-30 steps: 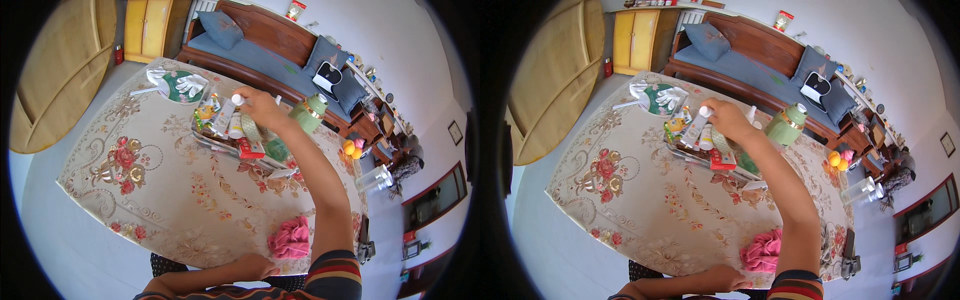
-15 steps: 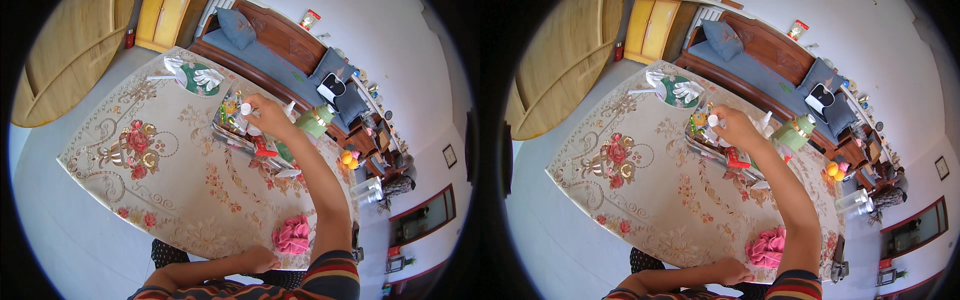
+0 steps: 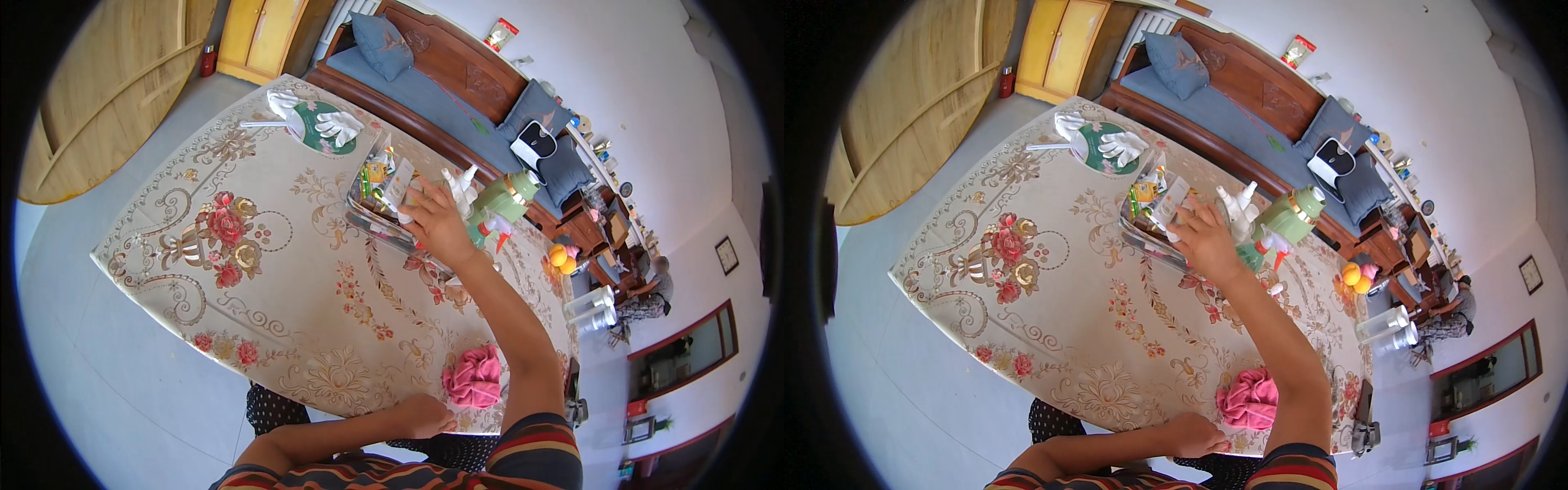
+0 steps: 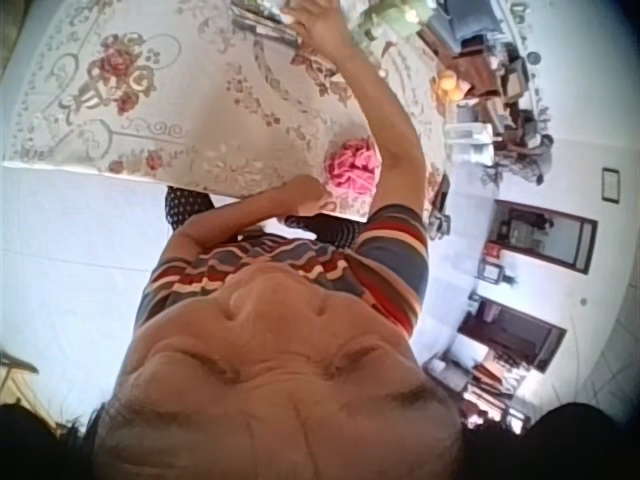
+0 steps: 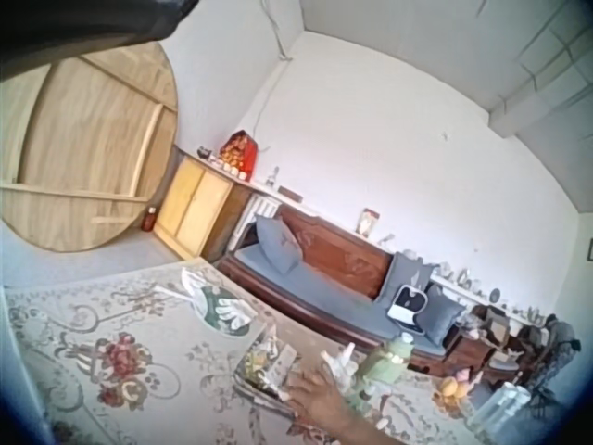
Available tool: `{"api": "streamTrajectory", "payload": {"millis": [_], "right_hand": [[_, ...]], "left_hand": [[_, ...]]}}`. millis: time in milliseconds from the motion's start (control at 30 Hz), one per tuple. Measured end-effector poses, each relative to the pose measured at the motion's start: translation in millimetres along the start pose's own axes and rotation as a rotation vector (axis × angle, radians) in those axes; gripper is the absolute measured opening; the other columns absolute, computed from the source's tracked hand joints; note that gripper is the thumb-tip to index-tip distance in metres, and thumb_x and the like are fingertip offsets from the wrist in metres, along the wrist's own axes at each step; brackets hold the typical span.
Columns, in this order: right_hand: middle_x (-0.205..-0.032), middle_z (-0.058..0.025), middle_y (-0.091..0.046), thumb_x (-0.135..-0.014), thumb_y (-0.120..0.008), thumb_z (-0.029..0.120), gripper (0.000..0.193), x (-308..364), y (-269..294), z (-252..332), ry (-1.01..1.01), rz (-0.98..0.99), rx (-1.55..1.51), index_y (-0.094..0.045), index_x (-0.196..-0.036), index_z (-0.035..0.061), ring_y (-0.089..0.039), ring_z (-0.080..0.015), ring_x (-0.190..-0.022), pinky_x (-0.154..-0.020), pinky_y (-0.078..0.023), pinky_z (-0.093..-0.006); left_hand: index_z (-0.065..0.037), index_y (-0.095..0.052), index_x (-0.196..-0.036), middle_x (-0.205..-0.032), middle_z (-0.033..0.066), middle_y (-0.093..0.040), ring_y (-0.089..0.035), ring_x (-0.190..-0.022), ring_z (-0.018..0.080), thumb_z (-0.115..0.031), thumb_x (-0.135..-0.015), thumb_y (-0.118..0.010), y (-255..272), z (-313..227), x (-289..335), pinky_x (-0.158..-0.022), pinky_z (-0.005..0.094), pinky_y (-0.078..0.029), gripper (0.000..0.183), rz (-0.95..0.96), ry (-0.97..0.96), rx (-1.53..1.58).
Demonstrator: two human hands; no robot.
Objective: The person cleans a dining table covered with a floral tablecloth. They use a grey cloth to wipe the surface, moving various items like bottles, a thermos, and a phone aside to reach different areas. The person also uses a pink cloth and a spray bottle to clean the table, repeatedly wiping and rearranging objects throughout the process.
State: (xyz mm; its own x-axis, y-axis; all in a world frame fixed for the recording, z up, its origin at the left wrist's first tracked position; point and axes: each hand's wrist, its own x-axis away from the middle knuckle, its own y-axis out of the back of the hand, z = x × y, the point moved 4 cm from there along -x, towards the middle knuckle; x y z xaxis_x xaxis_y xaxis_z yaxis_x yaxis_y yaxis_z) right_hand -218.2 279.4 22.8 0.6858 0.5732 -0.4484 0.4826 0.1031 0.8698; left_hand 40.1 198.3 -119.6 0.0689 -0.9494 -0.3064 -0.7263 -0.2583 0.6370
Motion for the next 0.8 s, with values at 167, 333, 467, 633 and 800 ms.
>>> {"api": "streamTrajectory", "payload": {"millis": [167, 333, 467, 633, 800], "right_hand": [[-0.142, -0.0097, -0.038, -0.068, -0.068, 0.006, 0.060, 15, 0, 10, 0.027, 0.177, 0.223, -0.054, -0.125, 0.0150, -0.021, -0.0336, -0.138, -0.110, -0.018, -0.0537], [-0.149, -0.0107, -0.025, -0.070, -0.064, 0.001, 0.065, 33, 6, 35, -0.073, 0.345, 0.122, -0.048, -0.132, 0.0129, -0.013, -0.0331, -0.141, -0.111, -0.013, -0.0541], [-0.147, -0.0127, -0.028, -0.072, -0.062, 0.000, 0.062, 58, 33, 43, -0.206, 0.236, 0.061, -0.047, -0.132, 0.0119, -0.016, -0.0337, -0.140, -0.110, -0.015, -0.0543], [-0.132, -0.0159, -0.047, -0.076, -0.060, 0.000, 0.051, 137, 81, 63, -0.439, 0.079, 0.143, -0.050, -0.126, 0.0077, -0.041, -0.0357, -0.126, -0.104, -0.032, -0.0491], [-0.127, -0.0206, -0.050, -0.081, -0.060, 0.009, 0.046, 275, 78, 82, -0.877, 0.007, -0.029, -0.049, -0.124, 0.0009, -0.048, -0.0387, -0.117, -0.099, -0.039, -0.0422]], "left_hand": [[-0.007, -0.061, -0.075, -0.065, 0.0151, -0.061, -0.061, -0.063, 0.0353, -0.038, -0.092, -0.043, 1, -1, 1, -0.058, 0.0473, -0.047, 0.040, 0.010, -0.008, 0.002], [-0.005, -0.062, -0.076, -0.068, 0.0169, -0.062, -0.062, -0.067, 0.0356, -0.039, -0.092, -0.043, -4, 3, -2, -0.062, 0.0465, -0.047, 0.041, 0.072, 0.054, 0.014], [-0.007, -0.063, -0.080, -0.072, 0.0171, -0.062, -0.062, -0.073, 0.0346, -0.040, -0.092, -0.043, 0, -2, -3, -0.066, 0.0454, -0.047, 0.040, 0.119, 0.079, 0.015], [-0.007, -0.061, -0.075, -0.066, 0.0156, -0.060, -0.061, -0.067, 0.0338, -0.038, -0.091, -0.045, 15, -9, 1, -0.061, 0.0450, -0.047, 0.039, 0.072, 0.026, -0.035], [-0.006, -0.057, -0.065, -0.059, 0.0132, -0.057, -0.059, -0.059, 0.0332, -0.036, -0.089, -0.051, 23, -19, 1, -0.055, 0.0454, -0.045, 0.038, -0.051, -0.011, -0.106]]}}
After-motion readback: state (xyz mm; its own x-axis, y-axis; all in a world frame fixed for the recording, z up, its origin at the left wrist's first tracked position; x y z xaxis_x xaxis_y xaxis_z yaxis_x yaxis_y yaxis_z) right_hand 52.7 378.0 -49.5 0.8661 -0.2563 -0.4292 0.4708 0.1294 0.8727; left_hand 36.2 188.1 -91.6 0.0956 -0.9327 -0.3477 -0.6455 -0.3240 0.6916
